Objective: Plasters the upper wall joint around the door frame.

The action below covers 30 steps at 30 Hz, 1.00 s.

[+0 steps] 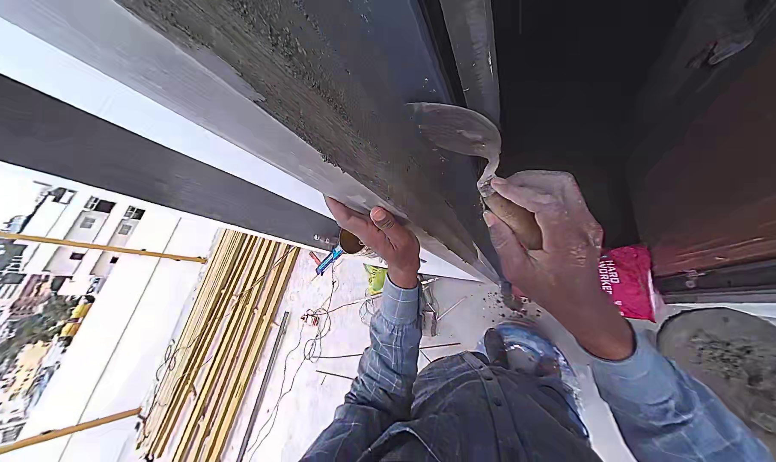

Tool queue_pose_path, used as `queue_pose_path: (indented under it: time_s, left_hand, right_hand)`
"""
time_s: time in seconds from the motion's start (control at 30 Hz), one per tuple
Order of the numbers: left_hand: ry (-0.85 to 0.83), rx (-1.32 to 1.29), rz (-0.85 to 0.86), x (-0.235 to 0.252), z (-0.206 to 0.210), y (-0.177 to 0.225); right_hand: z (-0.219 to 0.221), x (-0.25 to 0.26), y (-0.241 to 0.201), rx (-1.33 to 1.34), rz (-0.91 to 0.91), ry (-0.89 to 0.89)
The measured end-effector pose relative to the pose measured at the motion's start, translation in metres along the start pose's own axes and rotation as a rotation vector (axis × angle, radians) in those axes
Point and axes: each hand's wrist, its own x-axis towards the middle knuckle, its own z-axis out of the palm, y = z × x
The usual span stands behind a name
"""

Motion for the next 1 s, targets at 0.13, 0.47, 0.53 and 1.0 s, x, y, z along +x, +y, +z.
queue_pose_path:
  time_s: [0.13, 0.47, 0.53, 1.0]
  left_hand:
    - [-0.016, 0.047, 0.006, -0.003, -0.003, -0.003]
    - [-0.112, 0.053, -0.057, -0.012, -0.014, 0.004]
    - [-0.078, 0.053, -0.043, -0.008, -0.009, -0.002]
    - [-0.037, -0.024, 0.101, 0.005, -0.010, -0.015]
  right_hand:
    - [-0.004, 0.018, 0.000, -0.096, -0.022, -0.088]
    - [0.006, -0.163, 0.117, -0.288, 0.338, -0.332]
    - [0.001, -0.153, 0.109, -0.214, 0.327, -0.283]
    - [0.038, -0.230, 0.170, -0.403, 0.455, -0.342]
